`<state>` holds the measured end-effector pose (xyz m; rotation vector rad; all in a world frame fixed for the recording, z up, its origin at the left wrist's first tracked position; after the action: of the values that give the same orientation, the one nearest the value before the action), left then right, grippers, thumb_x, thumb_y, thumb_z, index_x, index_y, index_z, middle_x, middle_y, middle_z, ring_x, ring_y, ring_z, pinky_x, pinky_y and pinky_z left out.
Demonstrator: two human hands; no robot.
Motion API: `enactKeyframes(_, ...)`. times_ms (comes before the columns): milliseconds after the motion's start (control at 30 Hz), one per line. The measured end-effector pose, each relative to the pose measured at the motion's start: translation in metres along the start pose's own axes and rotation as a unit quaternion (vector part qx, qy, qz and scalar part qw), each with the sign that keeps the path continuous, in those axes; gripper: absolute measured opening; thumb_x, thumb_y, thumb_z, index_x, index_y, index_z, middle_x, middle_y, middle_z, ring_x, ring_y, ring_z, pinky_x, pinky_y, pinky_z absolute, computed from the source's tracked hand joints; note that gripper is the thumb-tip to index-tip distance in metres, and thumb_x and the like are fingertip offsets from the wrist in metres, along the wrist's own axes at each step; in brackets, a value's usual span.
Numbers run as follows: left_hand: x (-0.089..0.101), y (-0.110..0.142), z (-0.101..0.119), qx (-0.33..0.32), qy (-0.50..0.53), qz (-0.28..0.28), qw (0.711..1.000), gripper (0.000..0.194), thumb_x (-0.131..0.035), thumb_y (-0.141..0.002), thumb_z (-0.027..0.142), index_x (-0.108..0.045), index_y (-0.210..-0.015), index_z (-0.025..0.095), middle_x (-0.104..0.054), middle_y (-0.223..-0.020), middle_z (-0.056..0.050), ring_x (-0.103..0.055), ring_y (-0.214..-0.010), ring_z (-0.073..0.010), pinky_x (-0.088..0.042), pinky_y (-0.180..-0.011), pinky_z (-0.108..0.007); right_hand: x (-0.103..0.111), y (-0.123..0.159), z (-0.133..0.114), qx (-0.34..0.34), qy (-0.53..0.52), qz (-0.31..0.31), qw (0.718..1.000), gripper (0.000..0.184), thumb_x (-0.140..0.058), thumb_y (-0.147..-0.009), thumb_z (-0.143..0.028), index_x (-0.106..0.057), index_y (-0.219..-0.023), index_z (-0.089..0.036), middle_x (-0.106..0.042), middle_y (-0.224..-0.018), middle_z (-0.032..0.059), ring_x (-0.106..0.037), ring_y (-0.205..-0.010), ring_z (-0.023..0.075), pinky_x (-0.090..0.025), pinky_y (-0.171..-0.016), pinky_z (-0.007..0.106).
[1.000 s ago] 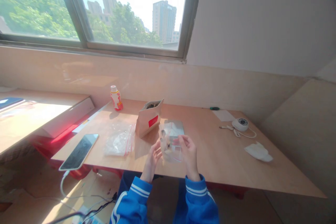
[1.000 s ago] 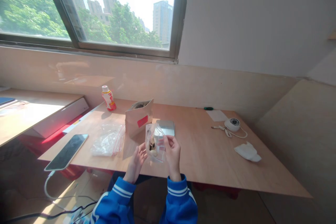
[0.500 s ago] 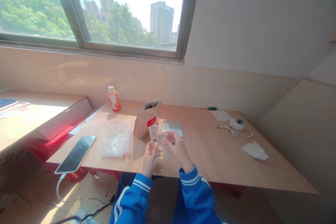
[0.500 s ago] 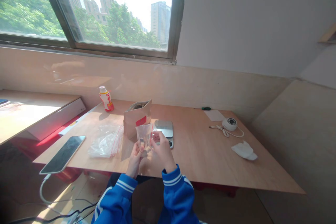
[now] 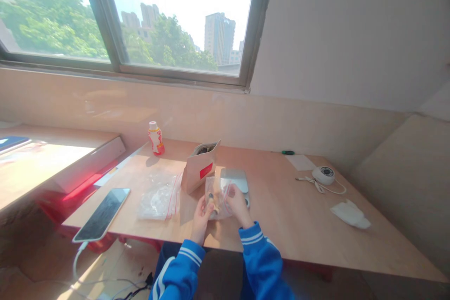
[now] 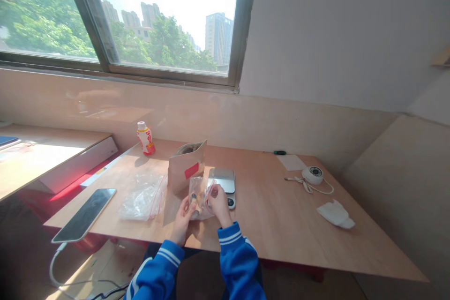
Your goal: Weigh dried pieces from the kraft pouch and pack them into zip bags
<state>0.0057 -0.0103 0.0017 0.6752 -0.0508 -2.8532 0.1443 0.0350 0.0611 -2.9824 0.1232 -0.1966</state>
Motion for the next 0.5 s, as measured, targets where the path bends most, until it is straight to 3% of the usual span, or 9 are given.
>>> enactKeyframes(133,0.001,-0.001,-0.003,-0.003,-0.009,0.009,1.000,0.060,-0.075,-0.066,0.045,-0.057,-0.117,0.017,-0.059,-0.125,-0.016,-0.057,-0.115,-0.0287,-0.045,-0.096,-0.041,0.011,0.006,-0.010,0.012,-0.002,-0.027,1.000,0.020,-0.070,-0.068,-0.034,-0.058,-0.074,-0.018,-0.065,-0.073,0.0024,-0.062,-0.071,0.0192,-0.051,-0.070,0.032)
enactKeyframes(233,0.005,-0.001,-0.004,0.002,-0.020,0.033,0.999,0.061,-0.071,-0.067,0.051,-0.058,-0.116,0.017,-0.061,-0.123,-0.015,-0.056,-0.117,-0.0284,-0.044,-0.097,-0.040,0.031,0.002,-0.029,0.010,-0.025,0.014,1.000,0.026,-0.068,-0.071,-0.042,-0.061,-0.073,-0.017,-0.065,-0.075,0.0043,-0.062,-0.071,0.0195,-0.052,-0.063,0.032)
enactKeyframes(367,0.008,0.001,-0.002,0.007,-0.036,0.052,0.998,0.062,-0.067,-0.068,0.057,-0.060,-0.115,0.016,-0.066,-0.115,-0.014,-0.059,-0.112,-0.0282,-0.047,-0.094,-0.039,0.058,-0.021,-0.078,0.043,-0.091,0.133,0.986,0.043,-0.073,-0.067,-0.045,-0.061,-0.098,-0.017,-0.066,-0.085,0.0062,-0.065,-0.076,0.0195,-0.054,-0.064,0.031)
enactKeyframes(500,0.005,0.004,0.004,-0.007,-0.046,0.038,0.998,0.059,-0.065,-0.070,0.057,-0.062,-0.113,0.016,-0.070,-0.101,-0.012,-0.062,-0.105,-0.0288,-0.050,-0.088,-0.039,0.036,-0.056,-0.139,0.112,-0.081,0.119,0.983,0.037,-0.066,-0.074,-0.047,-0.064,-0.094,-0.015,-0.068,-0.080,0.0061,-0.065,-0.073,0.0186,-0.053,-0.068,0.032)
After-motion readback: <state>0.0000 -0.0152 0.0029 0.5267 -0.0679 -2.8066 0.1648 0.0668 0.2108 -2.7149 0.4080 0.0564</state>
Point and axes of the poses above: each hand's wrist, its own y-axis away from the middle knuckle, its own x-axis out of the back of the hand, z = x × y, the point moved 4 cm from there along -y, towards the middle knuckle
